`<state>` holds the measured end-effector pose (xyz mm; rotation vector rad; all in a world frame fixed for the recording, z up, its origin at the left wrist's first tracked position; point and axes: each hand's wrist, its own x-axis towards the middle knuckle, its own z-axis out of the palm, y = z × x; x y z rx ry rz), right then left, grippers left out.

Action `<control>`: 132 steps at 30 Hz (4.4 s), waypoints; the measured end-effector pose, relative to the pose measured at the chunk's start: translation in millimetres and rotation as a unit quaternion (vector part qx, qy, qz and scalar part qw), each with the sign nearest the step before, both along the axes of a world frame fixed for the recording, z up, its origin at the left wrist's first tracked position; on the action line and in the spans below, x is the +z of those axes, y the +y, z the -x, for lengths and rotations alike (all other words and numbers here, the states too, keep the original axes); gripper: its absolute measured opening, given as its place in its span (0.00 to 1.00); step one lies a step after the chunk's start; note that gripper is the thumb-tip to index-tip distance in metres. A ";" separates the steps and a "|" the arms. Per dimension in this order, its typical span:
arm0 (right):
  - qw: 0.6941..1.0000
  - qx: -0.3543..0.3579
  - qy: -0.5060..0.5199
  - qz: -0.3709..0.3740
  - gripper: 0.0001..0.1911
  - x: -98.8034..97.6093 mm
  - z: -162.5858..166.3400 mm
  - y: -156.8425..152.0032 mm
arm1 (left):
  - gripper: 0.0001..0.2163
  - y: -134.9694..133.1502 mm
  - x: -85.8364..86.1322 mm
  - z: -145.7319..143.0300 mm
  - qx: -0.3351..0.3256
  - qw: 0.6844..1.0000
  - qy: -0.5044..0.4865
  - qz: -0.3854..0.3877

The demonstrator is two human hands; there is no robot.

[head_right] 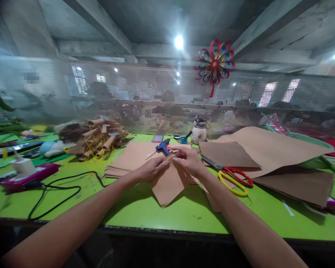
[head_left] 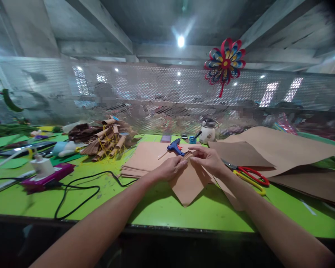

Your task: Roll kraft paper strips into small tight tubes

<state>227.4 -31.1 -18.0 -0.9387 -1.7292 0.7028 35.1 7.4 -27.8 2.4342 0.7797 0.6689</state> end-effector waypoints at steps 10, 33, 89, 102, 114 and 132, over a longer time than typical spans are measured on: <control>0.995 0.029 0.062 0.075 0.31 -2.1 13.5 -5.1 | 0.20 3.6 -9.6 -0.2 0.020 0.998 0.043 -0.049; 0.991 -0.031 -0.127 -0.031 0.30 3.5 10.8 -5.9 | 0.24 -6.5 -1.5 0.0 -0.033 0.998 0.054 -0.018; 0.993 0.078 -0.060 0.070 0.13 4.0 -9.9 1.0 | 0.24 -11.6 0.0 -2.5 -0.072 0.997 0.017 0.022; 0.988 0.001 -0.152 0.005 0.15 1.2 -5.4 0.2 | 0.24 -15.8 3.1 -2.8 -0.077 0.997 0.009 0.014; 0.988 0.075 -0.111 0.075 0.15 2.8 -2.0 -2.9 | 0.22 -12.4 -0.2 -0.6 -0.086 0.996 0.001 0.022; 0.983 -0.050 -0.175 -0.013 0.14 0.1 -15.8 5.6 | 0.22 -4.4 -2.1 0.8 -0.031 0.997 0.041 0.058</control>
